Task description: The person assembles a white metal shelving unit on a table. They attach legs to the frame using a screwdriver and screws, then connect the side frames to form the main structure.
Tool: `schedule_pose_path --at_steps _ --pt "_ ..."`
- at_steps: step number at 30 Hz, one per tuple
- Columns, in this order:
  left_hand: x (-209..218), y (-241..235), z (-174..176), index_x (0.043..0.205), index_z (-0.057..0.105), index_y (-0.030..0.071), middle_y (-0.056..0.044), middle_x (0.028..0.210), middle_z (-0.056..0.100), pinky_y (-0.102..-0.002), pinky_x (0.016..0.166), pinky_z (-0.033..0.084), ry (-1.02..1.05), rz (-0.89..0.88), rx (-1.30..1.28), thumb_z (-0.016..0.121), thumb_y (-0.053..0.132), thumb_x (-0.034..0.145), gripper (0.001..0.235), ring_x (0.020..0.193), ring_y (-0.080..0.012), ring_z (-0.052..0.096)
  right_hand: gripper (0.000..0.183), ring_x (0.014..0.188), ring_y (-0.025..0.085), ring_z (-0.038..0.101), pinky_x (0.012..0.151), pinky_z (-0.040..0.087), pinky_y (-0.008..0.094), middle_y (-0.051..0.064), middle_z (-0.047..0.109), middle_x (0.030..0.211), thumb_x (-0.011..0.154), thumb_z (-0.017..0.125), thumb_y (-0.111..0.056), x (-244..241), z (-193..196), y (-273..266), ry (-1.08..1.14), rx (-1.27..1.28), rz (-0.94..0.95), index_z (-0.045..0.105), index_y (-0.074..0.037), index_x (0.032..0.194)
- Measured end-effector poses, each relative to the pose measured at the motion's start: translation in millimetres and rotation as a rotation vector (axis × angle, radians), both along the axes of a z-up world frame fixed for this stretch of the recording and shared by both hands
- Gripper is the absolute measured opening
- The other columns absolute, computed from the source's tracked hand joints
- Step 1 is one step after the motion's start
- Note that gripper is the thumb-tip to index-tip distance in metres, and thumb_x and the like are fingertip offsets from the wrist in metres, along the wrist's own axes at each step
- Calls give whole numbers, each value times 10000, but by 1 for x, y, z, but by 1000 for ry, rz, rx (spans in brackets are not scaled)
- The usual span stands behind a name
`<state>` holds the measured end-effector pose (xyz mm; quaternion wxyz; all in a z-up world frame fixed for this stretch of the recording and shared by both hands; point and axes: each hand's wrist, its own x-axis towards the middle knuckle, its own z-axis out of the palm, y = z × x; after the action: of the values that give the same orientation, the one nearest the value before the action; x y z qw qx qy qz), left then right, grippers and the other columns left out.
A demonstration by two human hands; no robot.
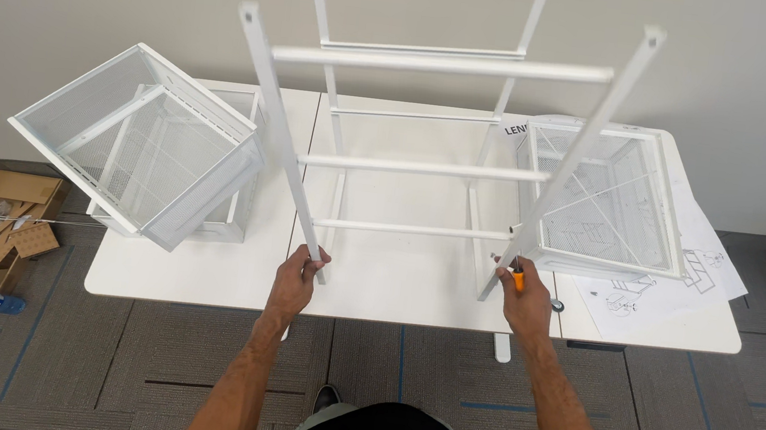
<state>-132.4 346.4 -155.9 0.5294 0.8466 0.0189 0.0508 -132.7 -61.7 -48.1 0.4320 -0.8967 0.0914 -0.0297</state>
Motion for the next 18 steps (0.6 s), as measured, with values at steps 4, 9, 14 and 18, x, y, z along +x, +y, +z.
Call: schedule_pose_path --at_steps 4,9,14,18 --pt "2 -1 16 1185 646 21 -194 1132 825 -524 946 656 -187 -32 -21 537 65 1129 131 1062 -369 828 349 881 325 715 848 561 520 221 793 1298 1157 637 -241 19 -15 -12 -215 137 72 619 23 1385" --pt "-11 -7 50 1207 619 -21 -196 1079 792 -490 868 656 -266 -82 -63 496 54 1133 162 937 -340 845 329 736 159 579 681 526 331 163 775 1197 1173 608 -218 26 -28 -21 -309 323 70 577 22 1396" --pt "-36 -21 105 1239 610 -26 -164 1018 750 -476 744 685 -306 -116 -123 478 116 1141 217 758 -263 793 407 868 213 639 771 561 377 218 770 1229 1165 637 -223 29 -29 -23 -351 376 45 573 63 1448" --pt "-50 -40 145 1363 582 -58 -153 933 686 -410 575 681 -361 -181 -192 434 130 1146 323 621 -179 656 434 893 172 651 769 579 323 202 761 1244 1171 623 -224 27 -21 -8 -330 468 40 560 80 1475"
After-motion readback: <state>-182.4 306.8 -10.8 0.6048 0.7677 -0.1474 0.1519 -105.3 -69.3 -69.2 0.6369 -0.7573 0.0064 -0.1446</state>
